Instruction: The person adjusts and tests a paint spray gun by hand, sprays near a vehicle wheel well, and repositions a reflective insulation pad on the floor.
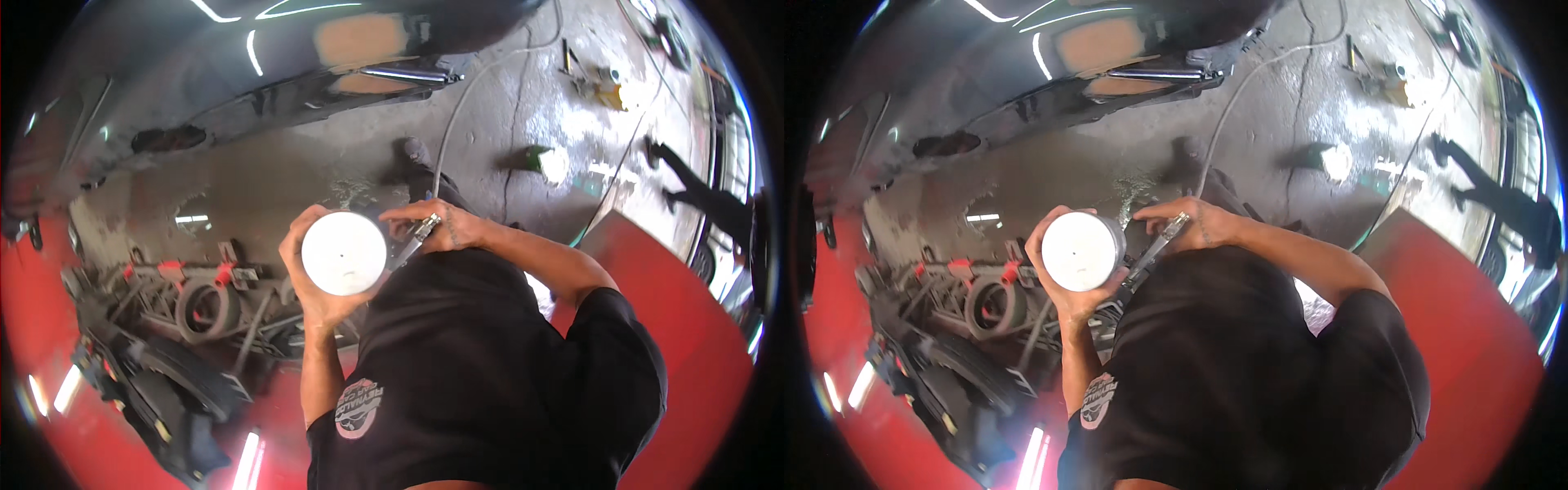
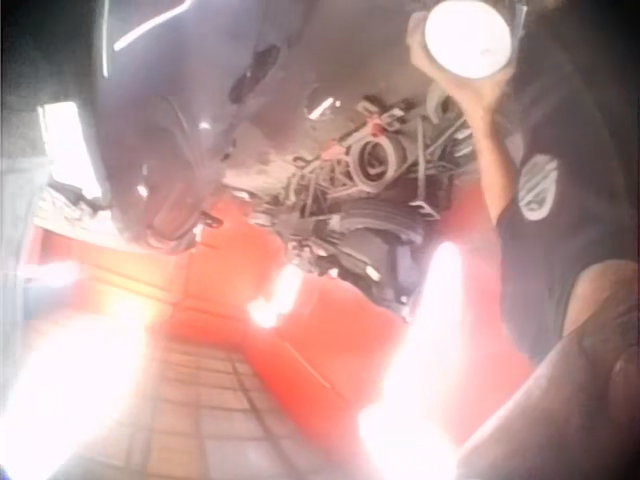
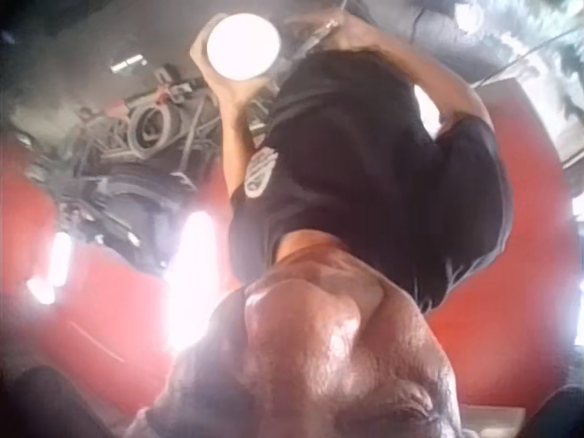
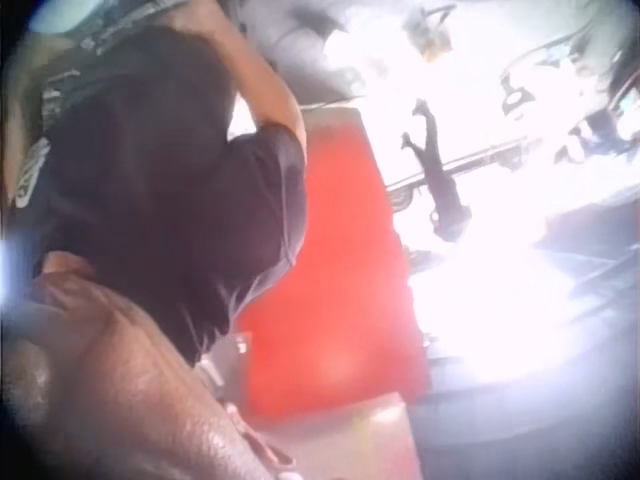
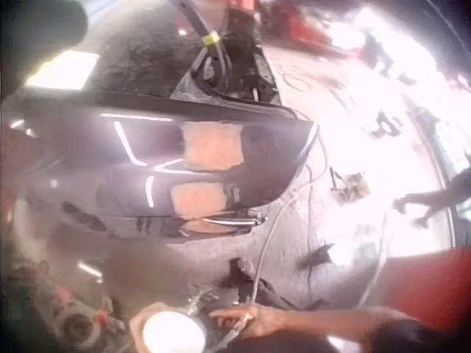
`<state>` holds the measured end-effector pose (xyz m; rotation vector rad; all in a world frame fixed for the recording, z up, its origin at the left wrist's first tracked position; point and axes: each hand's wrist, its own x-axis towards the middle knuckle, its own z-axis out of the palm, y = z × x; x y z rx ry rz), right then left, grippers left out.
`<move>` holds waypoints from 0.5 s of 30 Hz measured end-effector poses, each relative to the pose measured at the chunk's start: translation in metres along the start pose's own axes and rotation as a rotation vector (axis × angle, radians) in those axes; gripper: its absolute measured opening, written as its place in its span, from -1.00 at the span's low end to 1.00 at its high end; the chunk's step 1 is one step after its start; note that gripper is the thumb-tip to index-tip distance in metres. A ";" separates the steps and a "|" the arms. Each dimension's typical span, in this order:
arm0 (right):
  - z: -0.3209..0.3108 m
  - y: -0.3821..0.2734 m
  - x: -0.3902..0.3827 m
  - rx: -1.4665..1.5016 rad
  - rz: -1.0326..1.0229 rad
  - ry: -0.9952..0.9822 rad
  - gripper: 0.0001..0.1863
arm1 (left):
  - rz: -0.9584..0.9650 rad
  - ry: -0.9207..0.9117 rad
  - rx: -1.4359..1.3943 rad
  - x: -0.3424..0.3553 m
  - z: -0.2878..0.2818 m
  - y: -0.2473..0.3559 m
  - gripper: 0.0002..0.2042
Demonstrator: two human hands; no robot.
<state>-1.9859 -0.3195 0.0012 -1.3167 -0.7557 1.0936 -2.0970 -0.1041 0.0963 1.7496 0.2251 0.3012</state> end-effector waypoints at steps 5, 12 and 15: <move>0.064 0.045 -0.007 -0.344 -0.054 0.446 -0.30 | 0.077 -0.207 0.007 0.007 -0.023 -0.021 0.06; 0.156 0.112 0.018 -0.265 -0.116 1.242 -0.35 | 0.093 -0.521 -0.064 -0.005 -0.036 -0.011 0.00; 0.180 0.118 0.018 -0.154 -0.174 1.458 -0.37 | -0.104 -0.613 -0.187 -0.017 -0.032 0.007 0.02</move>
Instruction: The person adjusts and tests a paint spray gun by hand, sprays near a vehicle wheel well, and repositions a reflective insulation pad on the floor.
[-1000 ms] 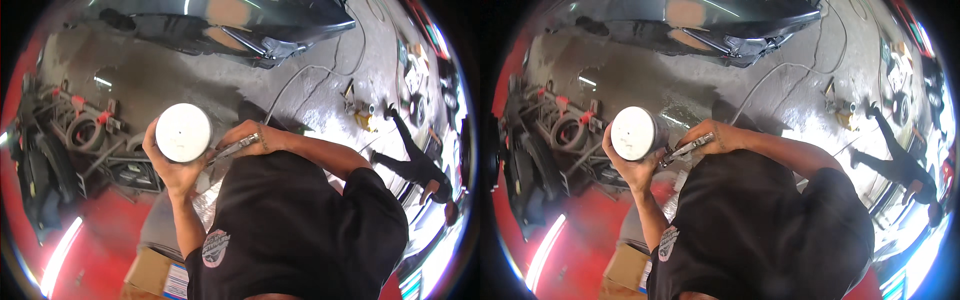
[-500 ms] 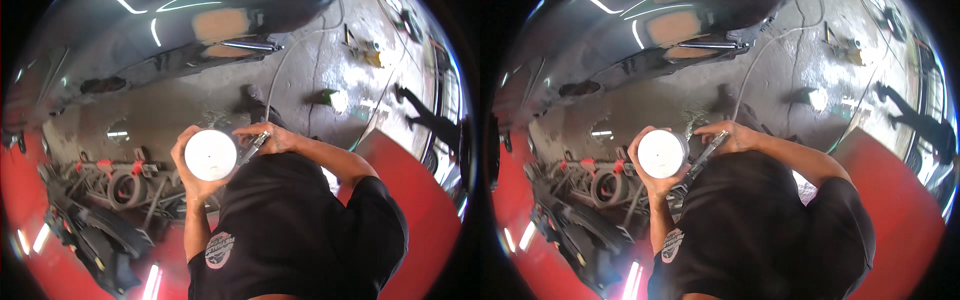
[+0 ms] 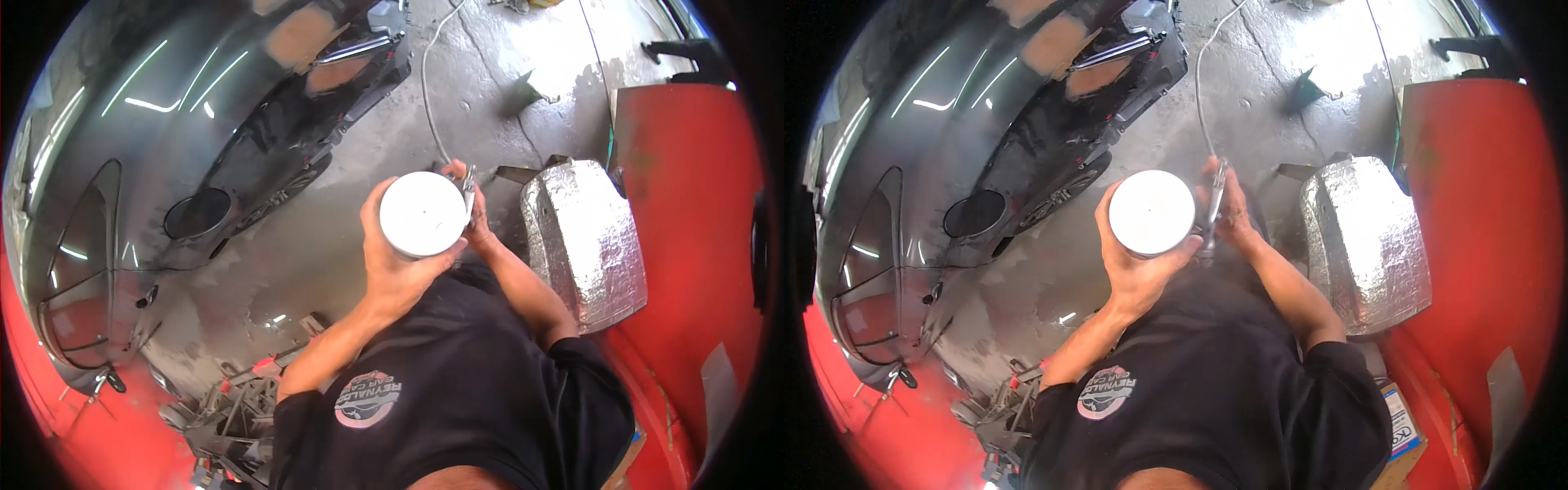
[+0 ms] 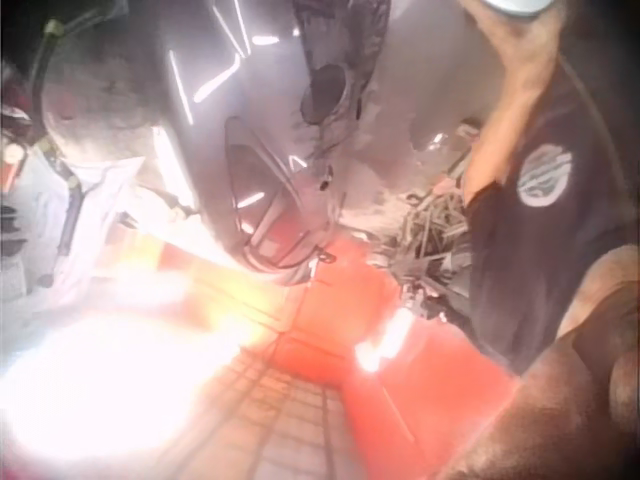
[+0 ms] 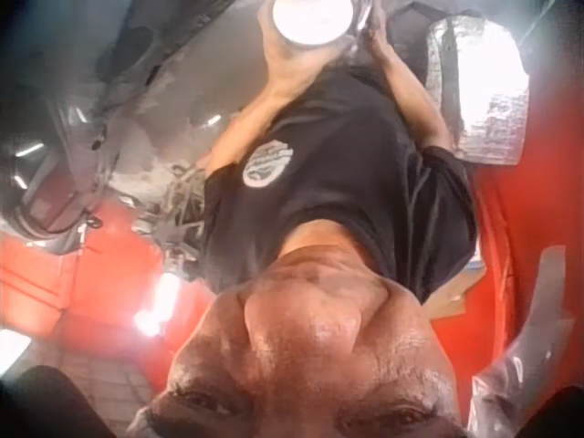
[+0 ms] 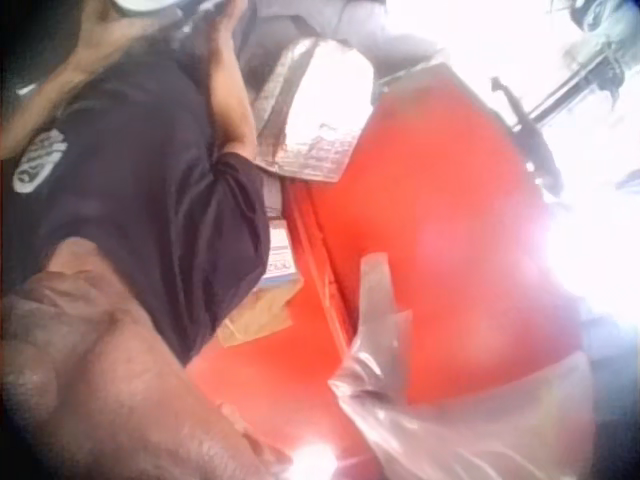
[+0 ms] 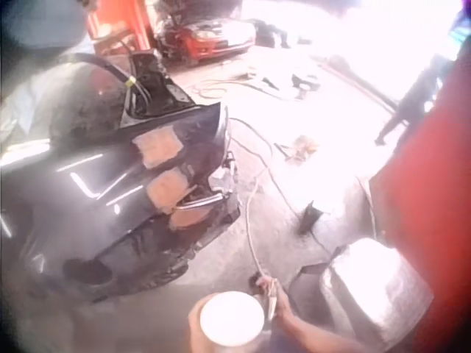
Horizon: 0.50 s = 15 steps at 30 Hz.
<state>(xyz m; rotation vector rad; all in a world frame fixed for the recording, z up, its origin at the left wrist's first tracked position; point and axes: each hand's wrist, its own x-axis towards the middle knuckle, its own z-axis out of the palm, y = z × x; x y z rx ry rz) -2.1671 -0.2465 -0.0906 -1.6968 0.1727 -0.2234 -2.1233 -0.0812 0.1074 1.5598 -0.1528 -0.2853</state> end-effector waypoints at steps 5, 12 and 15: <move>-0.025 -0.001 -0.005 1.232 0.585 0.295 -0.70 | 0.091 -0.236 0.207 -0.003 0.029 0.009 0.03; -0.118 0.035 -0.012 0.536 0.211 0.093 -0.52 | -0.167 -0.491 0.154 0.010 0.039 -0.047 -0.42; -0.152 0.090 -0.015 0.741 0.217 -0.127 -0.35 | -0.264 -0.687 0.724 -0.023 -0.017 -0.150 -0.47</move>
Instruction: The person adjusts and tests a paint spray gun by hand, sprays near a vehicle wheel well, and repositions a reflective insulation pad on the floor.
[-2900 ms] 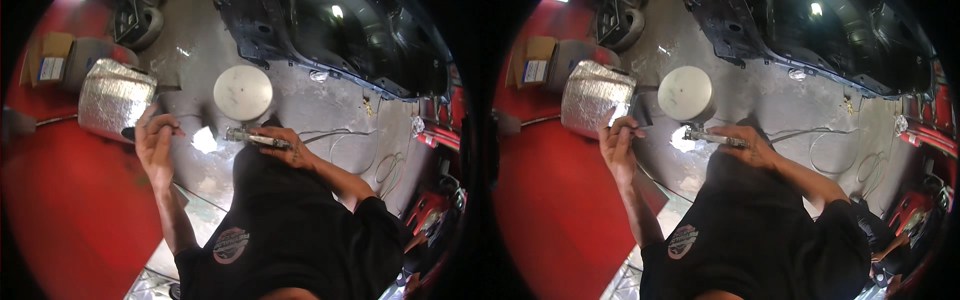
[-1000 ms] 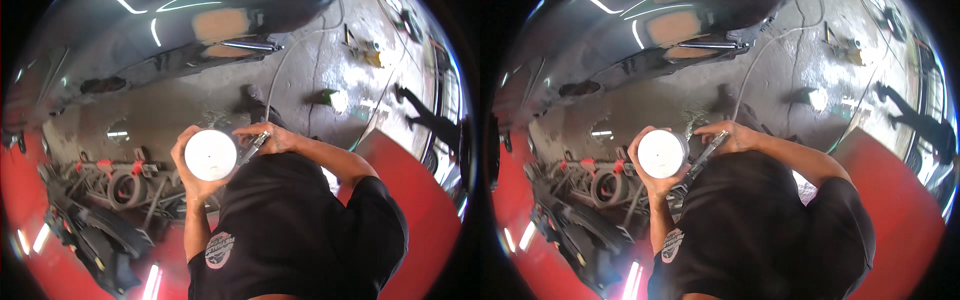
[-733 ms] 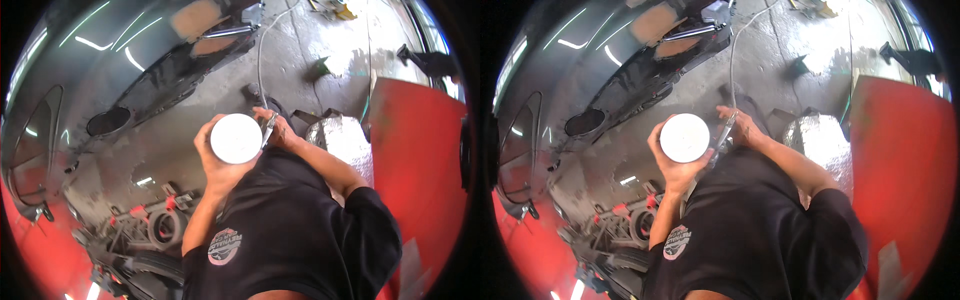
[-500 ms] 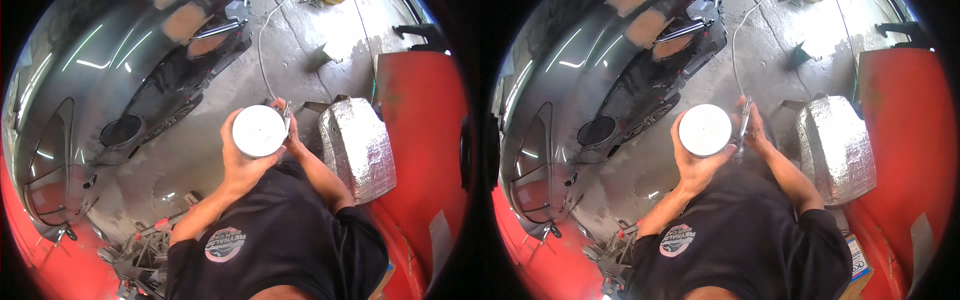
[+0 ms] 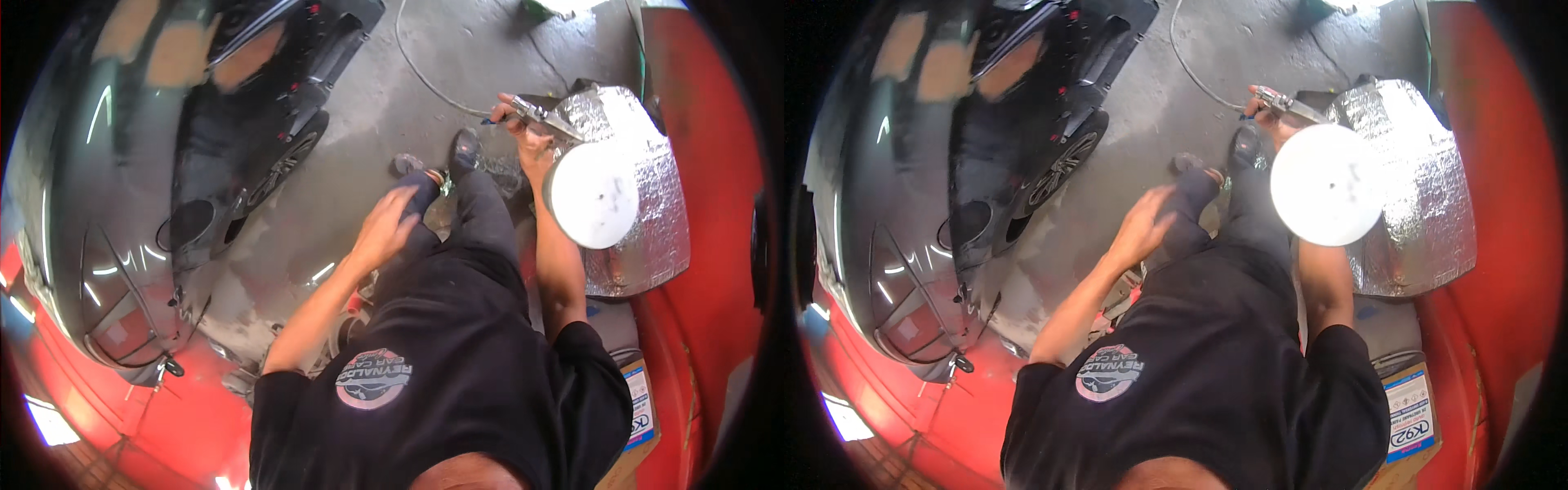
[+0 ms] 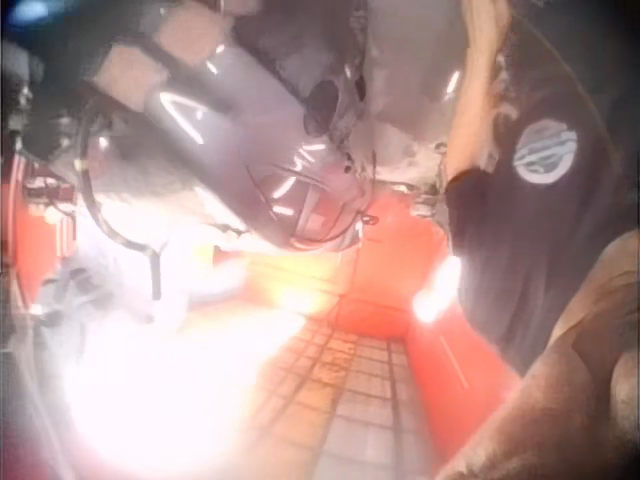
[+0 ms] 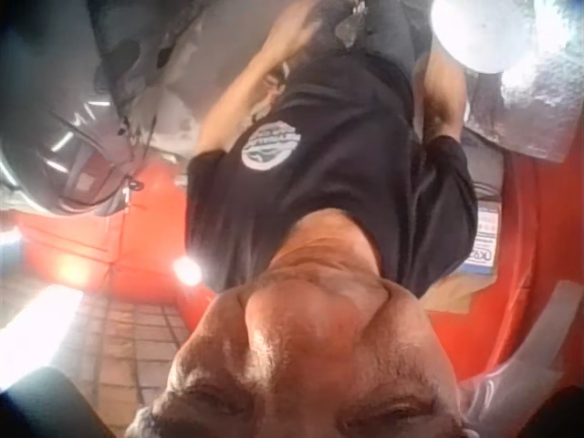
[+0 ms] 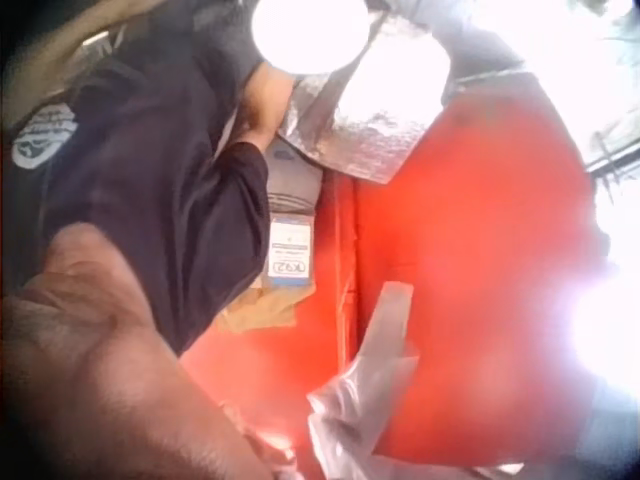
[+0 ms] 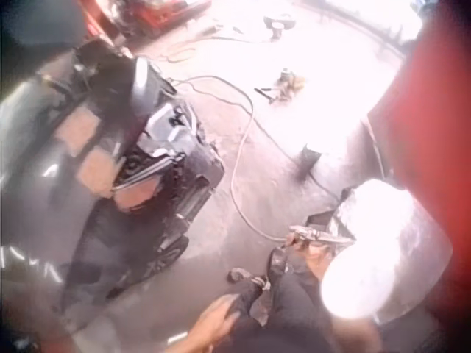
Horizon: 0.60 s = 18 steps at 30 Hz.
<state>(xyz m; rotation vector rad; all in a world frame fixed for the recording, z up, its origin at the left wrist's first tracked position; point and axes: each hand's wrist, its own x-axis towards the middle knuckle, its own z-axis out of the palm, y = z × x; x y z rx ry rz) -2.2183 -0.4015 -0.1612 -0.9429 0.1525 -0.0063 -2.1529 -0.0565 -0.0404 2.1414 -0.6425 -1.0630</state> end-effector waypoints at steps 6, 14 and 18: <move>0.007 0.016 0.035 -0.471 0.014 0.243 -0.04 | -0.098 -0.265 0.338 -0.077 0.065 -0.127 -0.78; 0.017 0.053 0.056 -0.187 0.090 0.392 -0.34 | -0.682 -0.807 -0.851 -0.103 0.007 -0.154 -0.88; 0.040 0.062 0.085 -0.142 0.022 0.462 -0.66 | -0.465 -0.587 -0.621 -0.074 0.088 -0.189 -0.70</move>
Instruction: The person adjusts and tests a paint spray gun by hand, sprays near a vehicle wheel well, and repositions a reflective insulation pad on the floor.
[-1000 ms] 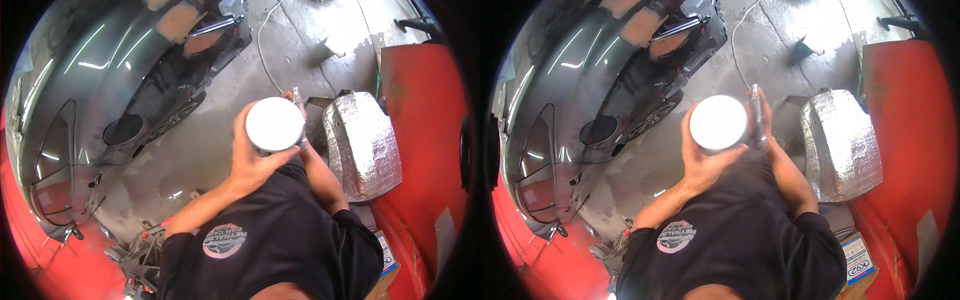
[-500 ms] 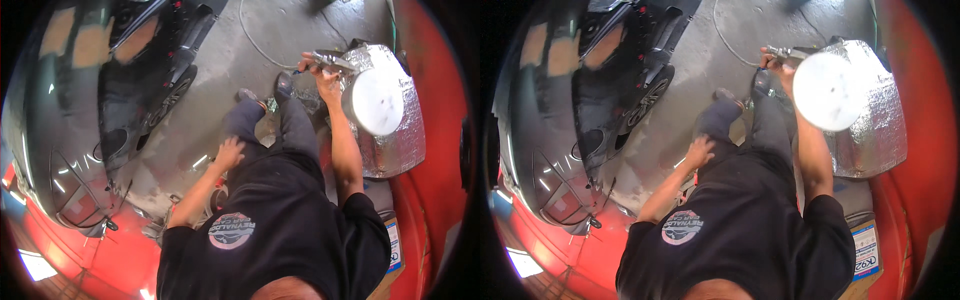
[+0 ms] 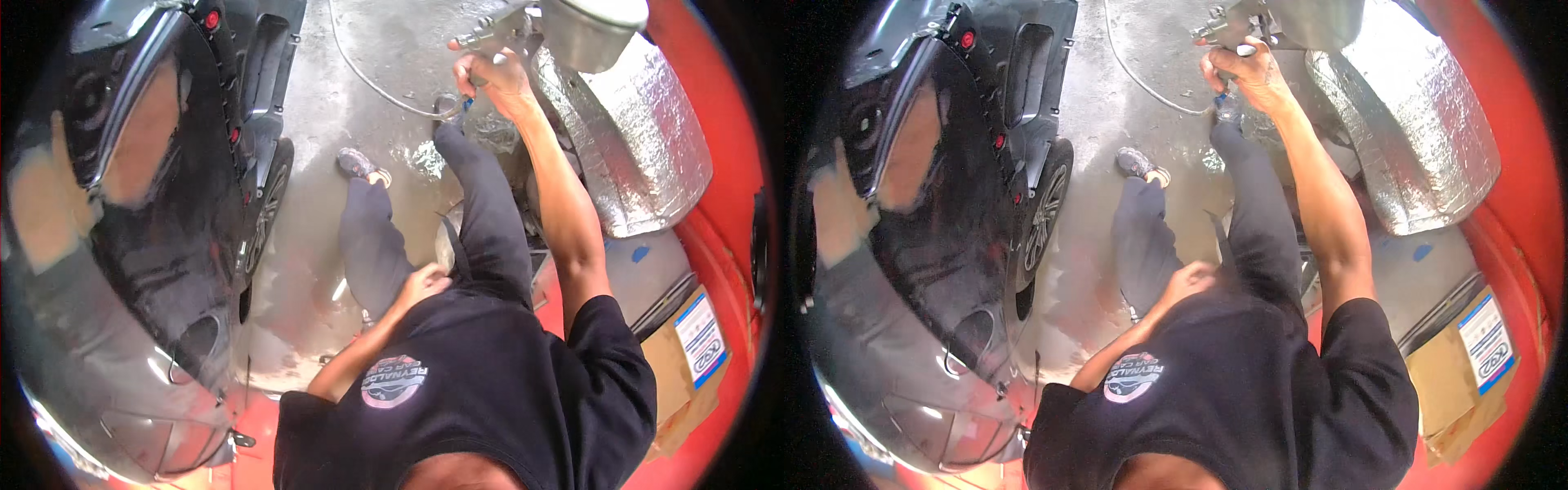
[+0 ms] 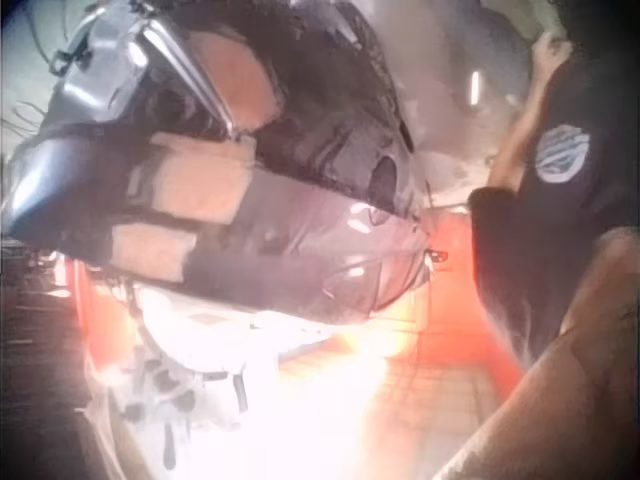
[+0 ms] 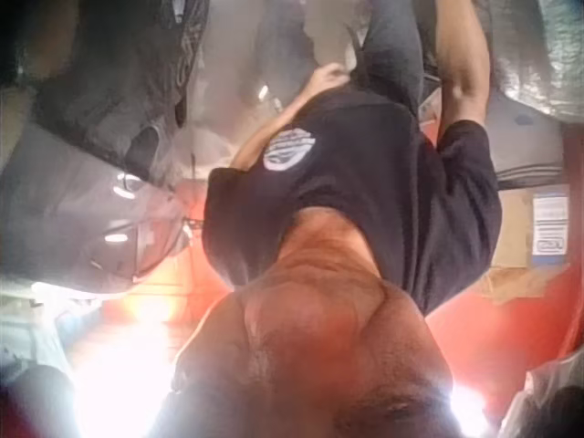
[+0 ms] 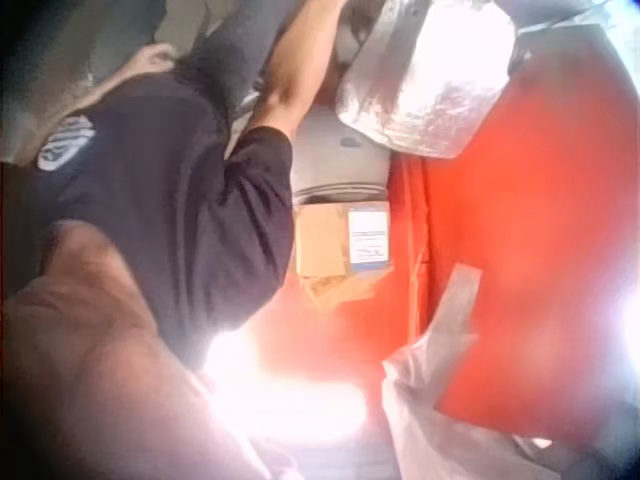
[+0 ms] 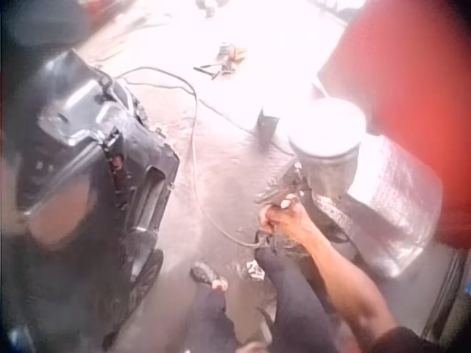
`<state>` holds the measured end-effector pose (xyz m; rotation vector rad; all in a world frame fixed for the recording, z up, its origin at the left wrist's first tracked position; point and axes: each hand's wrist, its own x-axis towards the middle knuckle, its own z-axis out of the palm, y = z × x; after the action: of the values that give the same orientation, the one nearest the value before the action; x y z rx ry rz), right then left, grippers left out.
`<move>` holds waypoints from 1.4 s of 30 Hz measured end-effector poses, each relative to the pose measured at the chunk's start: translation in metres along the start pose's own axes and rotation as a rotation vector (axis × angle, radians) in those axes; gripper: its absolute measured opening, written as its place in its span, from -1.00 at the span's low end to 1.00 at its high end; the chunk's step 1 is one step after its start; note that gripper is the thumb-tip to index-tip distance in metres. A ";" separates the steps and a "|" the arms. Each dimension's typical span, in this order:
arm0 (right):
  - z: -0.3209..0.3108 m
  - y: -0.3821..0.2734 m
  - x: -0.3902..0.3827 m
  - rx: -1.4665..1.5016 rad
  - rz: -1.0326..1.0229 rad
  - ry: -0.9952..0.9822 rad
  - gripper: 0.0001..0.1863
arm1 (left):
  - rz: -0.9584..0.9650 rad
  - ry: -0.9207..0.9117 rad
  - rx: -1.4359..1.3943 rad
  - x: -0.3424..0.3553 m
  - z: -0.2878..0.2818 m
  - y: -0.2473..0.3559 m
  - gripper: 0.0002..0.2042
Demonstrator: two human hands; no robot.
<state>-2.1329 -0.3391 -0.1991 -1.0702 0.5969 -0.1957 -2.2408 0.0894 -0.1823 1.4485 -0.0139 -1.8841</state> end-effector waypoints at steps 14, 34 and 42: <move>0.015 0.120 0.053 -0.155 0.043 -0.125 -0.62 | 0.169 -0.801 0.149 0.104 0.010 -0.094 -0.71; 0.011 0.350 0.170 0.432 0.346 -0.788 -0.29 | 1.429 0.514 0.452 0.328 -0.313 0.202 -0.04; 0.027 0.382 0.158 0.017 0.373 -0.864 -0.27 | 1.308 0.336 0.188 0.330 -0.344 0.183 -0.41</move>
<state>-2.0374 -0.2031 -0.5790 -0.8982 0.0002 0.5676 -1.8813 -0.0837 -0.5007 1.3045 -0.7884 -0.5763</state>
